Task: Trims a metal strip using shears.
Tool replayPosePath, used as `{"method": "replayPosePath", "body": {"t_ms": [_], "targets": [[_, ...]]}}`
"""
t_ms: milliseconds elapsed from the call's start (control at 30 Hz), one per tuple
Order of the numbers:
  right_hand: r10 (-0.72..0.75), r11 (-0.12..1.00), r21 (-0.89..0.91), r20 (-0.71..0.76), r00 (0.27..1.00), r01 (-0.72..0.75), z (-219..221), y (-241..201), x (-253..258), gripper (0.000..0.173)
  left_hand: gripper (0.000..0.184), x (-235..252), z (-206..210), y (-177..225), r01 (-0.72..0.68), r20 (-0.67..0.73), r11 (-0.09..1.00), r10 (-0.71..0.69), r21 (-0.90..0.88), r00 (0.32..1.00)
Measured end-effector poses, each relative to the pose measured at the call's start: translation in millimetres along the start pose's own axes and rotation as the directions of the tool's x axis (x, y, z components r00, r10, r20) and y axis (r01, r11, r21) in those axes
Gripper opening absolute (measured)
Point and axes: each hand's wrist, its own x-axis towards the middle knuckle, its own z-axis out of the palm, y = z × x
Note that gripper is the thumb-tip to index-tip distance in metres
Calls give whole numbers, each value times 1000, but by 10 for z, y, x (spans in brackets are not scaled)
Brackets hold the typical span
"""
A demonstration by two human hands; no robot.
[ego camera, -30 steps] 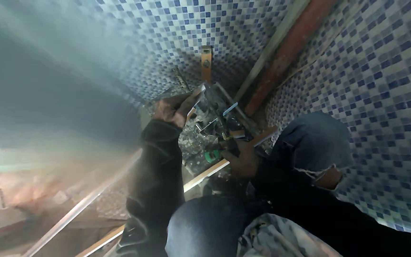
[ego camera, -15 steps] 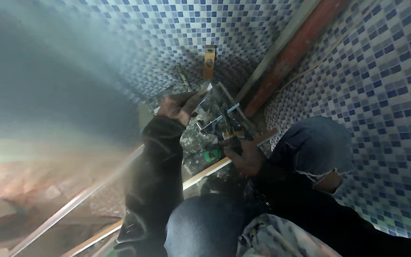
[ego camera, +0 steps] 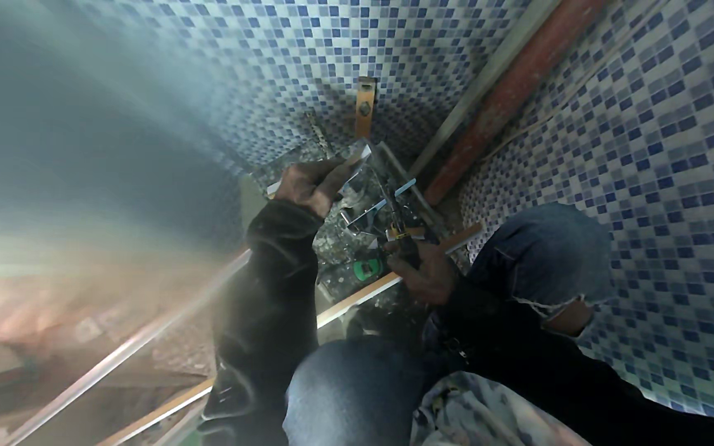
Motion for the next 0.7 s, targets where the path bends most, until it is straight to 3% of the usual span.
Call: {"method": "replayPosePath", "body": {"t_ms": [200,533,700], "targets": [[-18,1000,1,-7,1000,18,32,38,21,24,33,-2,31,-26,-19,-8,1000,19,-11,1000],[38,991,-124,-32,999,-42,-10,14,23,31,33,3,31,-30,-15,1,1000,15,-7,1000],[46,982,-181,-41,998,-53,-32,17,12,33,32,11,1,12,63,39,997,-61,-36,997]]}}
